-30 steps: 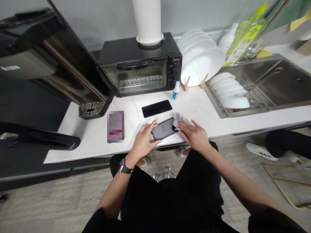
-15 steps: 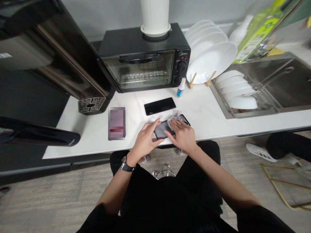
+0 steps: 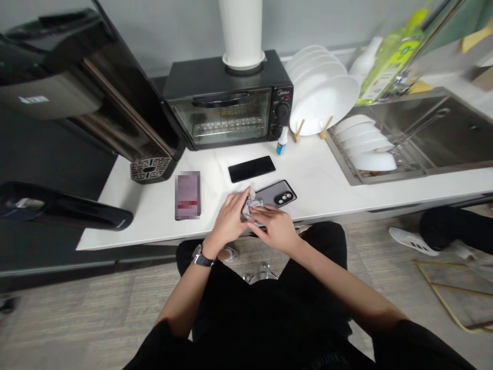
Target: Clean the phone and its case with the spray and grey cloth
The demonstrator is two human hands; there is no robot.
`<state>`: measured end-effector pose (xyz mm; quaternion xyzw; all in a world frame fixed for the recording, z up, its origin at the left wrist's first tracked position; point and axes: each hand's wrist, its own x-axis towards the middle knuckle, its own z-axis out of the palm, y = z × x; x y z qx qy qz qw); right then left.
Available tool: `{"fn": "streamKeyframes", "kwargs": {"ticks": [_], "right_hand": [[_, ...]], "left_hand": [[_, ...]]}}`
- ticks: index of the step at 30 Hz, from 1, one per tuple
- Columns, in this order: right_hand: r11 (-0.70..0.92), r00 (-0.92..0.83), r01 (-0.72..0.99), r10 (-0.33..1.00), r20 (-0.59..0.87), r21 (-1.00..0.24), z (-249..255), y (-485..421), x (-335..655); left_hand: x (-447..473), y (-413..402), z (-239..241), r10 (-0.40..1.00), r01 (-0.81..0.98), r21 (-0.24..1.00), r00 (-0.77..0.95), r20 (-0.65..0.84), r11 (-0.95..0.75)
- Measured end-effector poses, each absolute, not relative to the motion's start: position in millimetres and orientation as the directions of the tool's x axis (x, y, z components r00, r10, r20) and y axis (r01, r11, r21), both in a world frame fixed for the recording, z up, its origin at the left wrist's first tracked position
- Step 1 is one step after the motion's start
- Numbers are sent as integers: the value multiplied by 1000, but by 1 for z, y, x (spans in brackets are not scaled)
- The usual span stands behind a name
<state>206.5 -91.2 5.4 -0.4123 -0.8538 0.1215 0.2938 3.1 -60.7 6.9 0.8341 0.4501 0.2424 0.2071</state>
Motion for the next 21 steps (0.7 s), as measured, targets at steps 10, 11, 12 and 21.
{"fn": "streamKeyframes", "kwargs": {"ticks": [10,11,12,21], "right_hand": [[591,-427,719,790,439,-365,2,-96,257],[582,-418,734,793,442,-350,2,-95,265],[568,-404,752,799,446,-336,2,-94,272],[445,-312,855,852,421,-266,-4,-89,288]], "left_hand": [[6,-63,10,856,666,548,466,225,-507],[6,-63,10,856,663,553,467,223,-505],[6,-62,11,857,661,558,466,219,-502],[8,-61,16,861,662,564,463,211,-494]]}}
